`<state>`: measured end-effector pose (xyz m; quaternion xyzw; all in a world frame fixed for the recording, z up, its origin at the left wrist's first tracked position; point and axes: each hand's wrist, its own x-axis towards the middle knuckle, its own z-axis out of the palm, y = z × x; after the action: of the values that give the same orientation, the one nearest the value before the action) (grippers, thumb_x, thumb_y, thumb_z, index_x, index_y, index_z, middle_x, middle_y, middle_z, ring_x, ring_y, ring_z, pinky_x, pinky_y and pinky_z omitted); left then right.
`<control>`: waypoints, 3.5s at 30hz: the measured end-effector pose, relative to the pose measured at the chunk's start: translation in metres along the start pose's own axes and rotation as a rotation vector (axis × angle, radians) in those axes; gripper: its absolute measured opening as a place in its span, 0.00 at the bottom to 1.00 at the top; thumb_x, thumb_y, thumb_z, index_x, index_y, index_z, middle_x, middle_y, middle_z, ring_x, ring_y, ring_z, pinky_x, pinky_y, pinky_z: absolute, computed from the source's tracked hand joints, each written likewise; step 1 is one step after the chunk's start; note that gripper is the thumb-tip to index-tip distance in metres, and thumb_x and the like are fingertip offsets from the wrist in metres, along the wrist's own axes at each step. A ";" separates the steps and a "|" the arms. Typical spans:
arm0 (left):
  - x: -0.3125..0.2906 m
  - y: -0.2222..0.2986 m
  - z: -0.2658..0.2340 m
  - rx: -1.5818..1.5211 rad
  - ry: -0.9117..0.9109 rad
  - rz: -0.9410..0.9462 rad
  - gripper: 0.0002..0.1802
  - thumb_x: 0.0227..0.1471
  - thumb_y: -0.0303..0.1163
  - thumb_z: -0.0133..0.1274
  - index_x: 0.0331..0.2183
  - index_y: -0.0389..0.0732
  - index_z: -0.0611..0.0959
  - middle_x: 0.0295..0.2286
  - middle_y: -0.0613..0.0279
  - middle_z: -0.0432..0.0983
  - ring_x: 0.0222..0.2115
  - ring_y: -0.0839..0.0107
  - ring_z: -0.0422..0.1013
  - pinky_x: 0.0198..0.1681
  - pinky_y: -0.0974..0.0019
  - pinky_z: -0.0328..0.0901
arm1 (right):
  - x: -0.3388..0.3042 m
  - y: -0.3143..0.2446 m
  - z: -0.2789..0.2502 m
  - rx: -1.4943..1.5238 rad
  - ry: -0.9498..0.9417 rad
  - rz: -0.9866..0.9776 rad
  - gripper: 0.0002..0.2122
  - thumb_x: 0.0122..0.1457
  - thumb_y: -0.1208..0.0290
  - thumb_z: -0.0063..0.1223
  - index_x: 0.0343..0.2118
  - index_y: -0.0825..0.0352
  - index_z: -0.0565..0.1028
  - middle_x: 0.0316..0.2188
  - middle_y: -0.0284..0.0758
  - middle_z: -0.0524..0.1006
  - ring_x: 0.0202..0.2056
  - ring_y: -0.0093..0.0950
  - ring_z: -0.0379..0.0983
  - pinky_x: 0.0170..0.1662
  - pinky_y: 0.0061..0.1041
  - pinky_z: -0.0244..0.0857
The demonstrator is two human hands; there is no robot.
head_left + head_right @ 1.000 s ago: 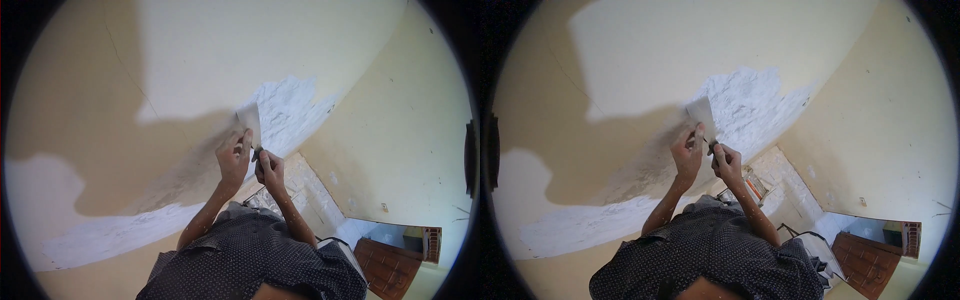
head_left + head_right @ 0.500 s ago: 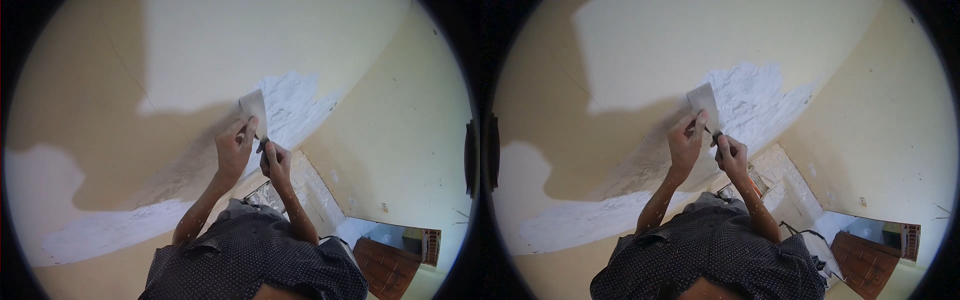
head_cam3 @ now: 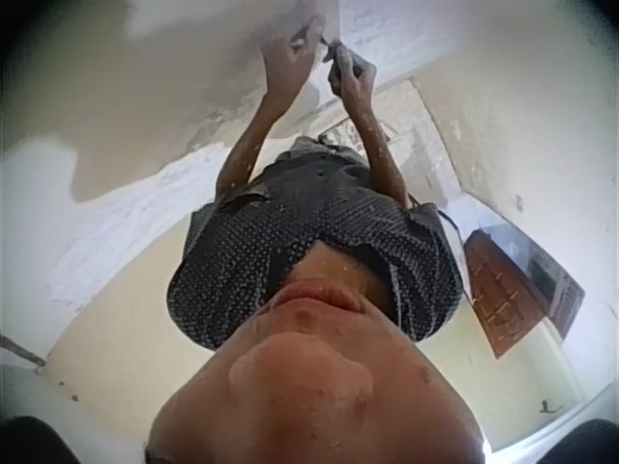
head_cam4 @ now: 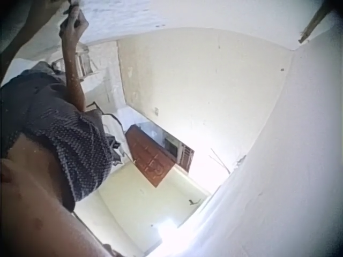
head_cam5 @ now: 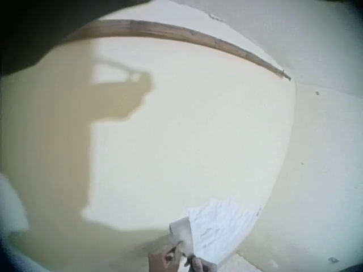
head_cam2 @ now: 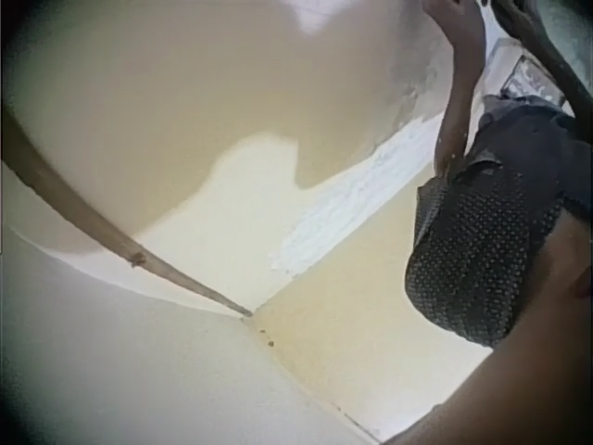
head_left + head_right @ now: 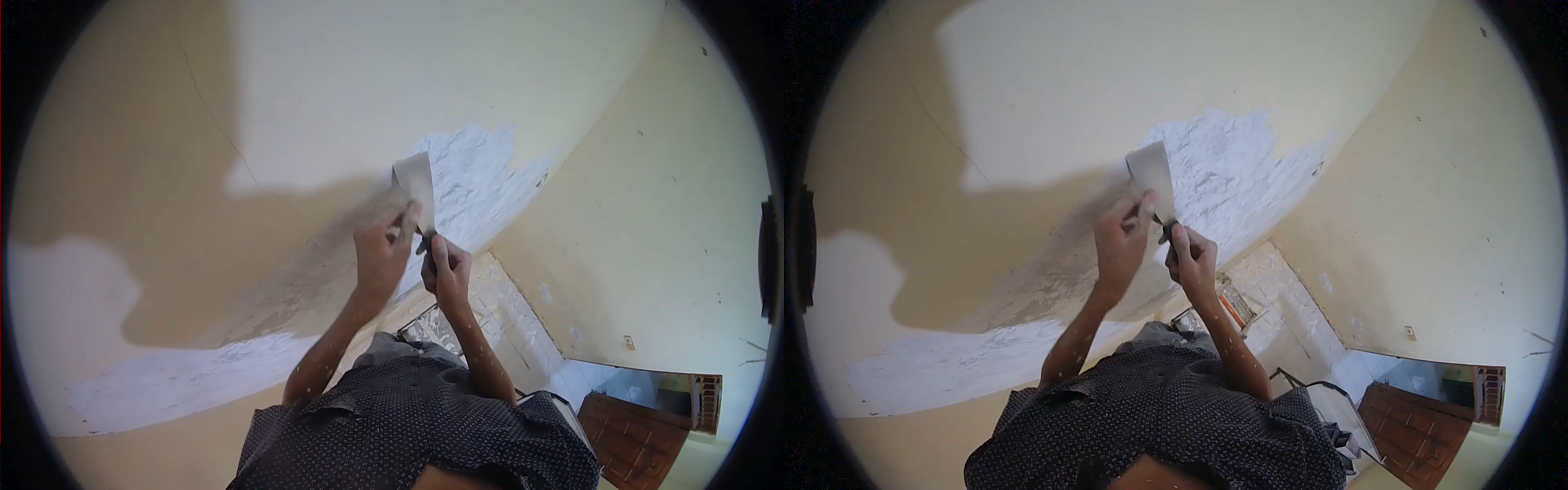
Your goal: Scraping paint or plaster from a wall using a putty knife.
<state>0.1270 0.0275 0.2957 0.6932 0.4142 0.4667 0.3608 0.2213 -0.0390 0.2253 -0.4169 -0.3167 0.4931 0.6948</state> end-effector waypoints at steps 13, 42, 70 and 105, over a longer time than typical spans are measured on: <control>-0.002 0.002 0.009 0.037 -0.024 -0.012 0.13 0.55 0.34 0.53 0.34 0.32 0.82 0.22 0.56 0.77 0.21 0.78 0.72 0.23 0.72 0.66 | 0.014 -0.020 0.004 -0.042 0.067 -0.031 0.19 0.65 0.56 0.42 0.26 0.68 0.72 0.08 0.22 0.59 0.08 0.11 0.48 0.12 0.16 0.39; -0.103 -0.145 -0.014 -0.221 -0.485 -0.597 0.14 0.55 0.36 0.53 0.29 0.33 0.81 0.22 0.63 0.77 0.21 0.78 0.71 0.19 0.75 0.62 | -0.088 0.087 -0.058 -0.187 -0.044 0.449 0.20 0.66 0.53 0.36 0.34 0.68 0.71 0.12 0.25 0.63 0.10 0.14 0.55 0.12 0.15 0.47; -0.003 -0.018 0.027 -0.060 -0.055 0.037 0.14 0.54 0.33 0.54 0.25 0.30 0.78 0.19 0.57 0.74 0.19 0.76 0.71 0.19 0.72 0.64 | -0.008 0.022 -0.005 -0.642 0.257 -0.627 0.20 0.57 0.82 0.48 0.54 0.66 0.68 0.42 0.46 0.77 0.34 0.27 0.79 0.37 0.22 0.69; 0.045 -0.005 0.082 0.140 -0.137 0.172 0.16 0.56 0.34 0.51 0.23 0.32 0.75 0.15 0.64 0.67 0.19 0.82 0.60 0.21 0.71 0.57 | 0.031 -0.018 -0.044 -0.417 0.248 -0.360 0.17 0.60 0.80 0.44 0.53 0.68 0.69 0.46 0.41 0.76 0.46 0.20 0.70 0.47 0.20 0.63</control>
<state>0.2133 0.0607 0.2820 0.7799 0.3589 0.4174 0.2978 0.2758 -0.0244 0.2224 -0.5449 -0.3928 0.2316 0.7037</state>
